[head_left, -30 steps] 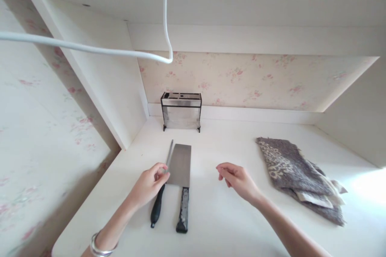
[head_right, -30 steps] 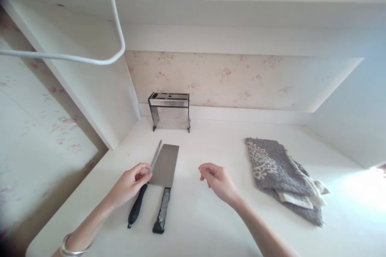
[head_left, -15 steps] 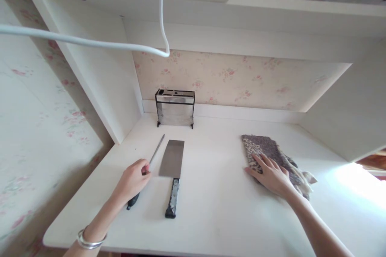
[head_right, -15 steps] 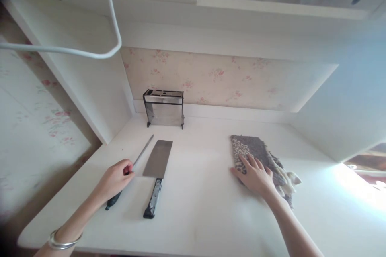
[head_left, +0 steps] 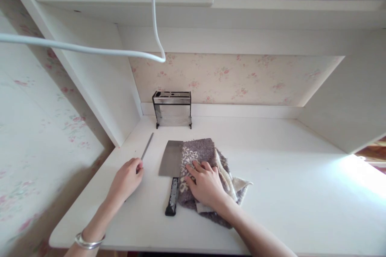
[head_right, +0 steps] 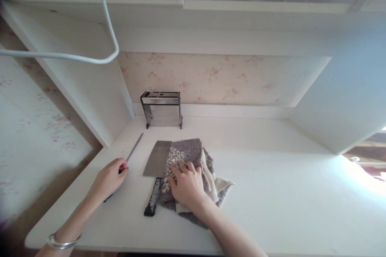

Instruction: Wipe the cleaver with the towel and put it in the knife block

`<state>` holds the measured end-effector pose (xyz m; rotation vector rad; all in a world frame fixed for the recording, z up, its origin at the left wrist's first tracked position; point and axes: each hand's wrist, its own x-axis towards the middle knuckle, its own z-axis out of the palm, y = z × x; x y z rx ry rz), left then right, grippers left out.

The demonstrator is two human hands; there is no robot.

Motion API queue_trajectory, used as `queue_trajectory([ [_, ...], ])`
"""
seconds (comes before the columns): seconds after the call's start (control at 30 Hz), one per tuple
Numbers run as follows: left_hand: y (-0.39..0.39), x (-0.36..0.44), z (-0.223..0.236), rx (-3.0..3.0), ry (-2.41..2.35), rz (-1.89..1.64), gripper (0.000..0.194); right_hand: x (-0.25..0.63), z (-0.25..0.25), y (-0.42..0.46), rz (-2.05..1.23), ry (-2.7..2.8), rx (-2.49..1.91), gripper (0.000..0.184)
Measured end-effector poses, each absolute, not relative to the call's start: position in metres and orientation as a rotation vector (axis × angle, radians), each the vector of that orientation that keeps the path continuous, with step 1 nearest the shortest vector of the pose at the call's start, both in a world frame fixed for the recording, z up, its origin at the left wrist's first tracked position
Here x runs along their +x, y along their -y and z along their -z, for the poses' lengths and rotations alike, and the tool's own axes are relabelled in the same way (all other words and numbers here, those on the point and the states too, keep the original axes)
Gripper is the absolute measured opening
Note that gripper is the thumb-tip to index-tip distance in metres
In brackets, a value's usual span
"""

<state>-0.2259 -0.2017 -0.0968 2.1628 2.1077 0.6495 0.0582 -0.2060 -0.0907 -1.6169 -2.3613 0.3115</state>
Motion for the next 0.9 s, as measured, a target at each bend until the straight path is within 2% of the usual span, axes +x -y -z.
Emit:
queue_trajectory([
  [0.07,0.218,-0.206,0.091,2.166,-2.101,-0.65,0.012,0.044,0.09,0.205,-0.328,2.351,-1.612,0.042],
  [0.2,0.25,-0.16,0.088,2.118,-1.91,-0.416,0.027,0.029,0.088,0.203,-0.32,2.327,-1.621,0.04],
  [0.4,0.253,-0.142,0.098,2.127,-1.847,-0.396,0.021,0.013,0.086,0.2,-0.383,2.321,-1.629,0.04],
  [0.6,0.243,-0.162,0.094,2.147,-1.918,-0.346,0.023,0.011,0.079,0.186,-0.718,2.225,-1.543,0.039],
  [0.73,0.241,-0.156,0.073,2.176,-1.964,-0.495,0.029,0.034,0.071,0.17,-1.016,2.039,-1.396,0.04],
  [0.9,0.226,-0.108,0.037,2.062,-1.546,-0.781,0.039,0.077,0.066,0.162,-0.981,1.741,-1.309,0.028],
])
